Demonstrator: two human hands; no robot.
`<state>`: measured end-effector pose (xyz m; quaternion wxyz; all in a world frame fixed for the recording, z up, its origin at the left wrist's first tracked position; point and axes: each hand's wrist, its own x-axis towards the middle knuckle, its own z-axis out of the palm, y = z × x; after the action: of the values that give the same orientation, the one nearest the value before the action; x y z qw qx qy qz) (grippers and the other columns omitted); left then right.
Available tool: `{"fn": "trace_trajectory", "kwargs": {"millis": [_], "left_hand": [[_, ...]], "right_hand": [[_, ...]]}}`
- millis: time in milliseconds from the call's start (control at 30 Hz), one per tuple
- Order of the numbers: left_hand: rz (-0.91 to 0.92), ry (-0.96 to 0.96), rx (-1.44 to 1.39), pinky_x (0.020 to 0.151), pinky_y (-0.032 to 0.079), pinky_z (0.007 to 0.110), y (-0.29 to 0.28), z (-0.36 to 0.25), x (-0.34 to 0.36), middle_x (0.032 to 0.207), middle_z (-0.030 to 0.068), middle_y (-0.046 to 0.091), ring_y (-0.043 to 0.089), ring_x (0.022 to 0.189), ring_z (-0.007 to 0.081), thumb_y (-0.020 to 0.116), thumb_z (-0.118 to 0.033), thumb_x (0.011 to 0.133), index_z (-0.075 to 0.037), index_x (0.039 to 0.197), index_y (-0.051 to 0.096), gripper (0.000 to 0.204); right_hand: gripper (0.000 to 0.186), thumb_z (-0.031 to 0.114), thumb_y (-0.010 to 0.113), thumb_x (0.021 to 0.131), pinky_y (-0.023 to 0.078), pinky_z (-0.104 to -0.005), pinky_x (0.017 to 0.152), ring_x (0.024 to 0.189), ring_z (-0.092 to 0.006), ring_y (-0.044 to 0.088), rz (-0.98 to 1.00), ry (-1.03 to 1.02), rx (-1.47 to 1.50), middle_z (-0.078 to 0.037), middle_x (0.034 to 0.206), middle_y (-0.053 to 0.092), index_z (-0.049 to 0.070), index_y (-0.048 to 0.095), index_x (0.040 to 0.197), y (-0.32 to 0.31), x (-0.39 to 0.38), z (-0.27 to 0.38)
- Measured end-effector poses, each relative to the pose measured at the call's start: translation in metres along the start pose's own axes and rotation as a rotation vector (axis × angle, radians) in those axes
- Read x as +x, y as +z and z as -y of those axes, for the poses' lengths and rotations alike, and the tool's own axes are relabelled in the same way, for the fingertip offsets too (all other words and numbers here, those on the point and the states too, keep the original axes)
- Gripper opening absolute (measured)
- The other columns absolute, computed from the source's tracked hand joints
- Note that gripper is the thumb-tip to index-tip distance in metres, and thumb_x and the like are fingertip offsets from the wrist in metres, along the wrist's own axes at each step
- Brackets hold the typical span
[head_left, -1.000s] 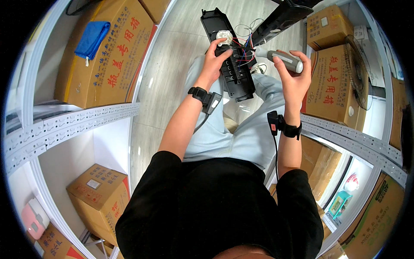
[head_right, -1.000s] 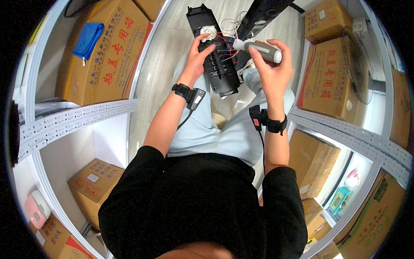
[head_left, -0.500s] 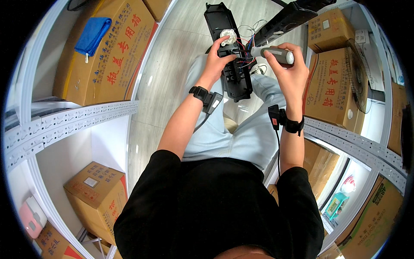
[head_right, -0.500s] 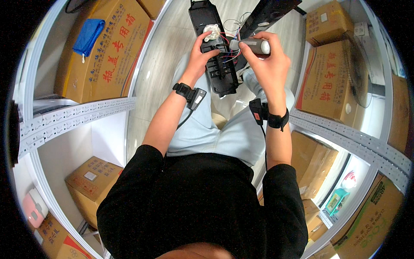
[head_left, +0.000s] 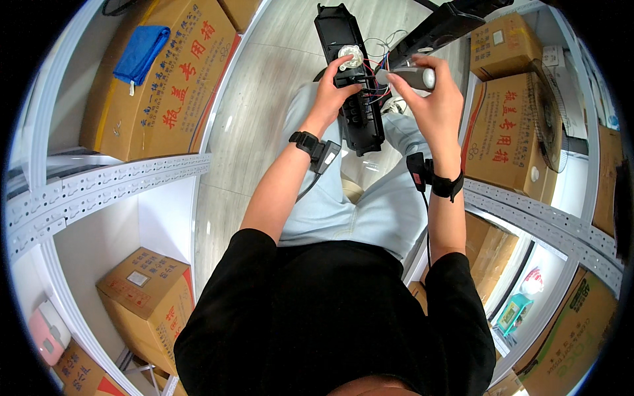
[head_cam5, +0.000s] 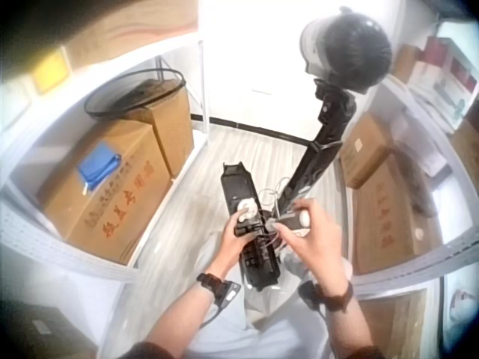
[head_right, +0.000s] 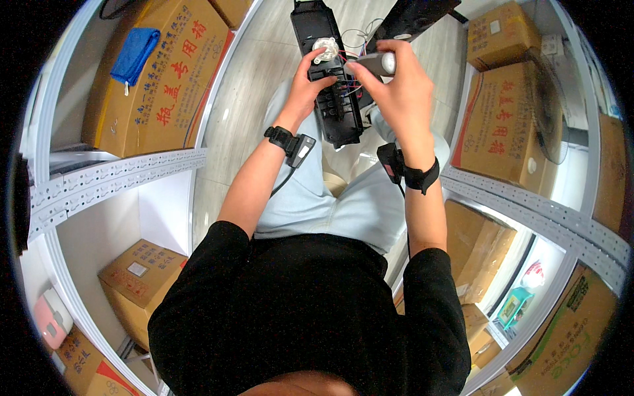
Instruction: The person sits on a stool and uses a soldering iron to work on the internal wiring of a disassembled black electronic device. They then reassemble the device casing and plug in the power cord.
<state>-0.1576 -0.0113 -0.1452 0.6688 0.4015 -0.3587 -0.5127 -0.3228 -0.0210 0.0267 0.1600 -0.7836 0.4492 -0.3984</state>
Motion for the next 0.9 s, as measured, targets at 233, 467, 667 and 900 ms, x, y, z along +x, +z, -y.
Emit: {"fn": "trace_trajectory", "kwargs": {"millis": [233,467,667,900], "left_hand": [[-0.008,-0.006,0.001,0.092,0.051,0.032,-0.002,0.002,0.000,0.121,0.0065,0.060,0.059,0.109,0.0169,0.069,0.015,0.075,-0.013,0.137,0.050,0.071],[-0.002,-0.004,0.003,0.092,0.051,0.032,-0.003,0.005,0.001,0.120,0.0073,0.061,0.060,0.107,0.0172,0.068,0.015,0.075,-0.013,0.137,0.050,0.070],[0.012,0.001,-0.023,0.092,0.052,0.032,-0.001,0.003,0.001,0.120,0.0086,0.061,0.061,0.108,0.0181,0.067,0.015,0.075,-0.011,0.138,0.049,0.070],[0.004,-0.014,-0.027,0.090,0.053,0.032,-0.003,0.005,0.001,0.120,0.0094,0.061,0.061,0.107,0.0184,0.067,0.015,0.076,-0.011,0.138,0.049,0.070]], "right_hand": [[0.034,0.017,0.073,0.084,0.055,-0.0330,0.062,0.079,-0.0247,0.070,0.114,-0.023,-0.014,-0.012,0.099,0.066,0.010,0.057,0.113,-0.006,0.011,0.016],[0.034,0.020,0.072,0.086,0.054,-0.0373,0.062,0.071,-0.0279,0.068,0.168,-0.071,-0.043,-0.011,0.094,0.064,0.012,0.057,0.117,-0.010,0.017,0.013],[0.033,0.020,0.072,0.086,0.054,-0.0403,0.066,0.076,-0.0325,0.068,0.115,-0.153,-0.116,-0.013,0.094,0.065,0.008,0.056,0.112,-0.014,0.022,0.005],[0.041,0.022,0.075,0.084,0.054,-0.0404,0.070,0.089,-0.0333,0.067,0.254,0.012,-0.287,-0.016,0.098,0.065,0.007,0.054,0.116,-0.016,0.024,0.007]]}}
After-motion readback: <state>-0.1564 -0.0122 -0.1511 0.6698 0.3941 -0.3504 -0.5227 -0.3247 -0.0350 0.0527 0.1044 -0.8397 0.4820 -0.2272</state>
